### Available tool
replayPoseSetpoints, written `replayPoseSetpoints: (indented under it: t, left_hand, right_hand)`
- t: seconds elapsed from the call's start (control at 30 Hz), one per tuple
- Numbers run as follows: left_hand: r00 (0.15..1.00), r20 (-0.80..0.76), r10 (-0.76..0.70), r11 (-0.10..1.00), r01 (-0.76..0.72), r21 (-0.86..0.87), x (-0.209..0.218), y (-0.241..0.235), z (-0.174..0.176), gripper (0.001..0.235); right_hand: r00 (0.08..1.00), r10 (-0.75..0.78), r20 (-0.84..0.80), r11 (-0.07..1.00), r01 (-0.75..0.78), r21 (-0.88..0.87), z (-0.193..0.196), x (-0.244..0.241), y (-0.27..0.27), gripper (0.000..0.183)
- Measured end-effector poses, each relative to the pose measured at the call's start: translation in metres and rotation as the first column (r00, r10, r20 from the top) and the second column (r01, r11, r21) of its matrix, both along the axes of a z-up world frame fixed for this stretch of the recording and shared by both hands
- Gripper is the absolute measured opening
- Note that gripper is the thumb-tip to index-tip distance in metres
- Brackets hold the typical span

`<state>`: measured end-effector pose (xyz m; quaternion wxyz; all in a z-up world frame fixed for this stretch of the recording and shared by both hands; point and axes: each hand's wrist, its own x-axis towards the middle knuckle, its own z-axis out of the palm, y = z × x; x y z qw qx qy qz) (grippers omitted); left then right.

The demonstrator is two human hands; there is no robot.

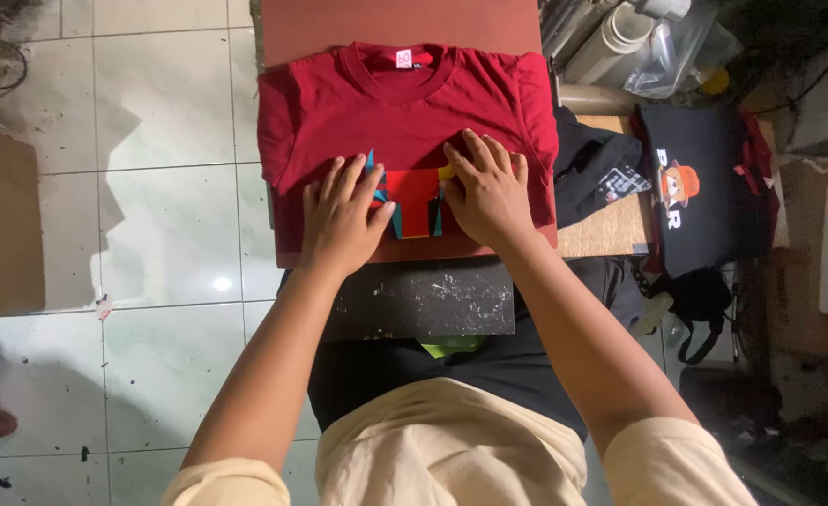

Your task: The person folds a red t-shirt with a bull graphic and a black t-shirt with a graphic print. They smooth the shirts on a flat surface, fold the sides and bottom up, and then fold the shirts in half.

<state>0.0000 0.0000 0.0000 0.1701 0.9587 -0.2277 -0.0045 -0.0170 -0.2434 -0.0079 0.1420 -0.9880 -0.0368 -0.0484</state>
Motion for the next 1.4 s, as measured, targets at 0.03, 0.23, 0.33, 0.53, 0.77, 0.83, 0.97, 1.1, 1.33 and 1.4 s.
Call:
replayPoseSetpoints:
  t: [0.03, 0.23, 0.33, 0.53, 0.77, 0.83, 0.97, 1.1, 1.33, 1.4]
  left_hand:
    - [1.0, 0.001, 0.002, 1.0, -0.002, 0.0, 0.004, -0.002, -0.003, 0.055]
    - [0.996, 0.082, 0.028, 0.995, -0.035, 0.089, 0.029, -0.002, -0.018, 0.054]
    - [0.999, 0.032, 0.041, 0.994, -0.044, 0.098, 0.029, 0.0, -0.015, 0.053]
    - [0.996, -0.069, 0.057, 0.995, -0.052, 0.083, 0.023, -0.002, -0.008, 0.056]
    - [0.996, -0.065, -0.053, 0.998, 0.056, 0.038, -0.002, -0.004, -0.003, 0.048]
    - [0.997, -0.051, -0.062, 0.998, 0.063, 0.02, -0.008, -0.003, -0.009, 0.046]
    - [0.98, 0.127, -0.152, 0.987, 0.157, -0.029, -0.012, -0.014, -0.028, 0.039]
    - [0.96, 0.202, -0.195, 0.978, 0.207, -0.041, -0.002, -0.015, -0.042, 0.039]
    - [0.97, 0.239, -0.054, 0.999, 0.05, 0.02, 0.011, 0.051, -0.022, 0.04]
    - [0.99, 0.138, 0.017, 0.998, -0.026, 0.064, 0.005, 0.053, -0.015, 0.046]
  right_hand:
    - [1.0, 0.002, 0.001, 1.0, -0.002, 0.0, 0.003, 0.001, 0.002, 0.049]
    - [1.0, 0.004, -0.017, 1.0, -0.004, -0.006, 0.001, -0.005, -0.001, 0.051]
    - [0.999, 0.043, -0.011, 0.998, -0.042, 0.047, -0.002, -0.013, -0.005, 0.048]
    - [0.998, 0.053, 0.019, 0.997, -0.054, 0.055, -0.01, -0.028, 0.001, 0.045]
    - [0.996, 0.081, 0.019, 0.994, -0.083, 0.065, -0.012, -0.031, 0.005, 0.048]
    - [0.997, 0.074, 0.023, 0.996, -0.075, 0.057, -0.011, -0.031, 0.01, 0.049]
    - [0.992, 0.121, 0.043, 0.993, -0.121, -0.001, -0.014, -0.033, 0.028, 0.053]
    - [0.987, 0.159, 0.028, 0.987, -0.159, 0.01, -0.006, -0.031, 0.025, 0.052]
    - [0.984, 0.052, 0.168, 0.997, -0.042, -0.06, -0.018, -0.039, -0.037, 0.053]
    - [0.991, -0.009, 0.133, 1.0, 0.009, 0.004, -0.019, -0.041, -0.04, 0.049]
